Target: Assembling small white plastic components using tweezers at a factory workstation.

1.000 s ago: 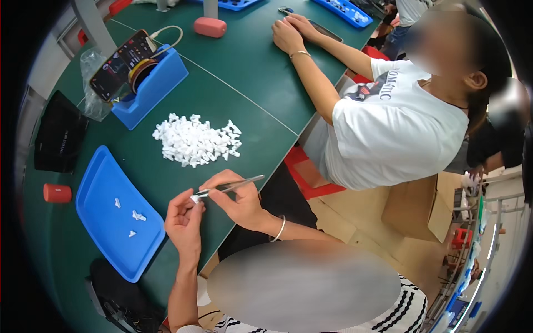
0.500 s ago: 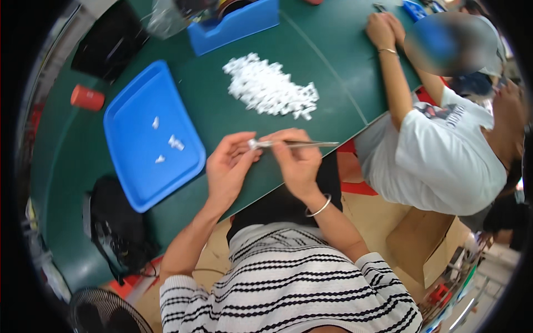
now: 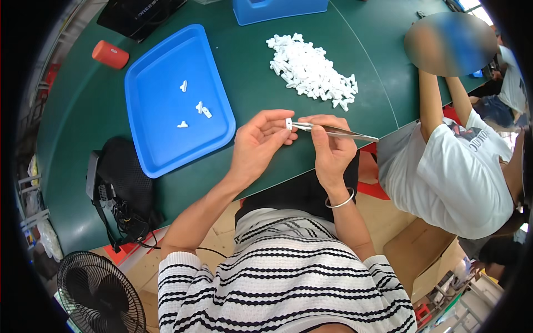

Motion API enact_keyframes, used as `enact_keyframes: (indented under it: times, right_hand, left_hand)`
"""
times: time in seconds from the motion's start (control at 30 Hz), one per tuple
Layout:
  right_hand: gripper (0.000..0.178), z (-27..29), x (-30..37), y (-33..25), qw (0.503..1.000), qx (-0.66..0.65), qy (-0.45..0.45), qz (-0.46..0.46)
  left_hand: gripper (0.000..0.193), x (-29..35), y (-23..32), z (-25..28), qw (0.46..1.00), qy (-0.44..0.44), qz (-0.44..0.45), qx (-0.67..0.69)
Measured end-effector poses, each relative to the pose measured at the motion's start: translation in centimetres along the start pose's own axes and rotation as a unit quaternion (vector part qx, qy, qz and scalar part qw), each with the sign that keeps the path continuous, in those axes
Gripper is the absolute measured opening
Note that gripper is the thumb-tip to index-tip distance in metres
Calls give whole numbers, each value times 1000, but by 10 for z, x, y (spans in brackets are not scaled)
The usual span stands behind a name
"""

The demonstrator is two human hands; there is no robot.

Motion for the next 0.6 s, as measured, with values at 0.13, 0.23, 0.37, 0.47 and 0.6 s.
enact_keyframes:
  times: [0.13, 0.23, 0.37, 0.47, 0.6]
  right_hand:
    - [8, 2, 0, -3, 1000, 6, 10, -15]
    - [6, -5, -5, -4, 998, -59, 13, -1]
    - [6, -2, -2, -5, 1000, 24, 5, -20]
    - [6, -2, 0, -5, 1000, 1, 27, 1]
    - [11, -2, 1, -3, 998, -53, 39, 13]
  left_hand:
    - [29, -2, 1, 1, 1000, -4, 11, 2]
    - [31, -3, 1, 4, 1000, -6, 12, 14]
    - [31, 0, -1, -1, 999, -29, 6, 24]
    - [31, 3, 4, -5, 999, -38, 6, 22]
    - [26, 6, 42, 2, 935, 41, -214, -279]
Point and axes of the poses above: each hand's wrist, its own x-axis away from the middle knuckle, its own z-axis out of the back of the hand, y = z × x, the point moved 3 cm from there along -x, towards the middle knuckle, and after that the axes turned 10 degrees about -z, right-handed, at the moved point
